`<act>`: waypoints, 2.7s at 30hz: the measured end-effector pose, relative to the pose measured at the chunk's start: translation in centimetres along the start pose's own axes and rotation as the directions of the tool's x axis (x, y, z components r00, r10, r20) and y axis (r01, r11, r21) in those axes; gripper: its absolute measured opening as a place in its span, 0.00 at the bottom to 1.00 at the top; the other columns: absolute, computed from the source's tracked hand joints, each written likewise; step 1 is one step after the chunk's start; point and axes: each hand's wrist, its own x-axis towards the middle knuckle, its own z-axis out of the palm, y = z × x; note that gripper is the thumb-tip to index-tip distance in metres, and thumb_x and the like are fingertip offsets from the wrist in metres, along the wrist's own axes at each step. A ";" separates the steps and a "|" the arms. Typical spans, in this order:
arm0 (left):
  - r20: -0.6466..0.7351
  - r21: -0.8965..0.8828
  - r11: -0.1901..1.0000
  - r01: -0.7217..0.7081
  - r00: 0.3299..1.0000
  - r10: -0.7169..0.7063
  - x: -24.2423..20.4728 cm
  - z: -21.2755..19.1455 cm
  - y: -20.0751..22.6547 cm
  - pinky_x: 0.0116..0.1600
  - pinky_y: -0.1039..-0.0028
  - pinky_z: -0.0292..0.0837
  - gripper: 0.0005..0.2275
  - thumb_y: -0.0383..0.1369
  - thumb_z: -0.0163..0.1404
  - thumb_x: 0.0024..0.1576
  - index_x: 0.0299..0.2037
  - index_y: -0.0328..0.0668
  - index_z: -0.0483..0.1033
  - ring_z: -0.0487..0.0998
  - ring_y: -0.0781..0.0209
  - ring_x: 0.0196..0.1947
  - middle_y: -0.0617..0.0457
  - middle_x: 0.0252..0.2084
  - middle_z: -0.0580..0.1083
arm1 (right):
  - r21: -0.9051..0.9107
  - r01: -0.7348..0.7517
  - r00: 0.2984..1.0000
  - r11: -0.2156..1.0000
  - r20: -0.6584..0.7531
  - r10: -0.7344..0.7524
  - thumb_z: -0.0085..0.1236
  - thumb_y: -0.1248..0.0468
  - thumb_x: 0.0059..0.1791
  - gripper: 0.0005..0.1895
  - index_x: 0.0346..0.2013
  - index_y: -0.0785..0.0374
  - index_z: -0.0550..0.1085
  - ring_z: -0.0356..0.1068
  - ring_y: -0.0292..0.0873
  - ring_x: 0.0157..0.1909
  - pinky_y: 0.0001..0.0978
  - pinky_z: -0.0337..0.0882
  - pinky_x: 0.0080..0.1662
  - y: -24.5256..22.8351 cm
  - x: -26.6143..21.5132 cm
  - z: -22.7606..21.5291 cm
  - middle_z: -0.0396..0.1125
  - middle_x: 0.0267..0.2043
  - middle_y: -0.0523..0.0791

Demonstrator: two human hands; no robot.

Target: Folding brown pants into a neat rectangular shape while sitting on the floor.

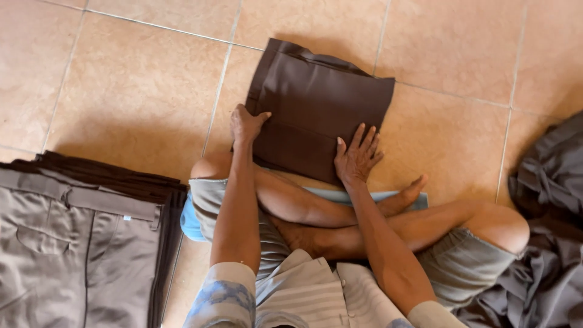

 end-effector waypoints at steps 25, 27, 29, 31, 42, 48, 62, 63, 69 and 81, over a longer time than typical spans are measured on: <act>-0.137 0.424 0.588 -0.689 0.593 0.794 -22.0 7.1 17.4 0.34 0.63 0.74 0.11 0.45 0.51 0.58 0.38 0.48 0.69 0.76 0.52 0.31 0.53 0.32 0.68 | 0.892 -0.445 0.895 0.075 0.445 0.017 0.42 0.35 0.56 0.34 0.54 0.61 0.78 0.74 0.44 0.44 0.38 0.76 0.46 5.6 2.5 -1.5 0.74 0.45 0.47; -0.009 0.332 0.601 -0.727 0.634 0.773 -23.1 7.1 16.6 0.38 0.59 0.74 0.14 0.42 0.55 0.55 0.42 0.43 0.69 0.76 0.47 0.36 0.46 0.39 0.68 | 0.837 -0.529 0.843 -0.137 0.537 0.029 0.53 0.38 0.53 0.30 0.58 0.57 0.75 0.73 0.43 0.45 0.39 0.76 0.47 5.5 2.8 -4.2 0.73 0.49 0.45; 0.395 0.048 0.662 -0.748 0.623 0.676 -24.7 6.9 15.4 0.47 0.46 0.76 0.29 0.35 0.65 0.47 0.56 0.28 0.69 0.76 0.30 0.50 0.27 0.60 0.68 | 0.796 -0.605 0.794 -0.006 0.604 0.064 0.71 0.53 0.44 0.30 0.57 0.58 0.75 0.75 0.45 0.42 0.41 0.78 0.42 4.2 2.1 -8.1 0.74 0.45 0.47; 0.095 0.017 0.614 -0.789 0.613 0.784 -27.3 3.9 15.3 0.43 0.55 0.72 0.21 0.43 0.57 0.54 0.50 0.35 0.72 0.75 0.39 0.45 0.38 0.53 0.70 | 0.826 -0.552 0.833 0.114 0.551 0.045 0.73 0.52 0.42 0.32 0.58 0.59 0.74 0.74 0.47 0.46 0.45 0.76 0.46 3.3 3.3 -8.6 0.73 0.47 0.49; 0.464 -0.424 0.750 -0.507 0.590 0.661 -31.2 7.7 11.7 0.58 0.53 0.76 0.20 0.38 0.51 0.56 0.59 0.51 0.74 0.76 0.38 0.58 0.41 0.57 0.74 | 0.931 -0.350 0.925 0.103 0.361 -0.116 0.71 0.66 0.44 0.17 0.45 0.66 0.77 0.77 0.45 0.39 0.41 0.80 0.39 -3.9 7.3 -14.8 0.72 0.37 0.47; 0.329 0.231 0.253 -0.939 0.320 0.888 -21.2 15.6 8.7 0.26 0.62 0.66 0.09 0.30 0.53 0.50 0.36 0.59 0.83 0.75 0.53 0.22 0.51 0.20 0.71 | 0.945 -0.326 0.936 0.017 0.325 -0.134 0.73 0.67 0.41 0.20 0.46 0.64 0.79 0.79 0.48 0.35 0.42 0.81 0.36 -2.5 10.1 -22.0 0.74 0.36 0.49; 0.725 0.405 0.673 -0.619 0.666 0.176 -24.7 16.3 0.9 0.61 0.15 0.35 0.27 0.41 0.45 0.56 0.64 0.33 0.64 0.64 0.20 0.60 0.28 0.59 0.65 | 0.292 -0.447 0.827 0.845 0.494 0.267 0.66 0.48 0.47 0.37 0.64 0.62 0.68 0.68 0.62 0.61 0.57 0.71 0.58 15.8 7.5 -3.5 0.71 0.55 0.57; 0.735 0.398 0.664 -0.632 0.654 0.182 -24.9 14.4 2.2 0.61 0.15 0.35 0.27 0.41 0.45 0.56 0.64 0.33 0.64 0.64 0.20 0.60 0.28 0.59 0.65 | 0.290 -0.461 0.825 0.839 0.489 0.284 0.66 0.48 0.47 0.37 0.64 0.62 0.68 0.68 0.62 0.61 0.57 0.71 0.58 14.5 7.0 -4.9 0.71 0.55 0.57; 0.404 0.302 0.753 -0.585 0.794 0.455 -18.2 6.2 6.4 0.43 0.58 0.82 0.16 0.55 0.46 0.60 0.52 0.68 0.78 0.83 0.54 0.43 0.59 0.42 0.78 | 0.195 -0.430 0.850 0.882 0.417 0.322 0.64 0.43 0.48 0.32 0.53 0.66 0.69 0.71 0.66 0.56 0.62 0.73 0.53 10.6 5.7 -6.4 0.72 0.49 0.60; 0.005 0.153 0.986 -0.065 0.998 0.065 -9.1 3.8 -0.4 0.50 0.44 0.73 0.15 0.31 0.58 0.53 0.45 0.42 0.65 0.77 0.35 0.47 0.43 0.42 0.73 | 0.355 -0.445 0.892 0.822 0.261 0.370 0.61 0.55 0.49 0.13 0.30 0.60 0.71 0.74 0.64 0.45 0.54 0.73 0.43 15.1 6.0 0.7 0.69 0.34 0.54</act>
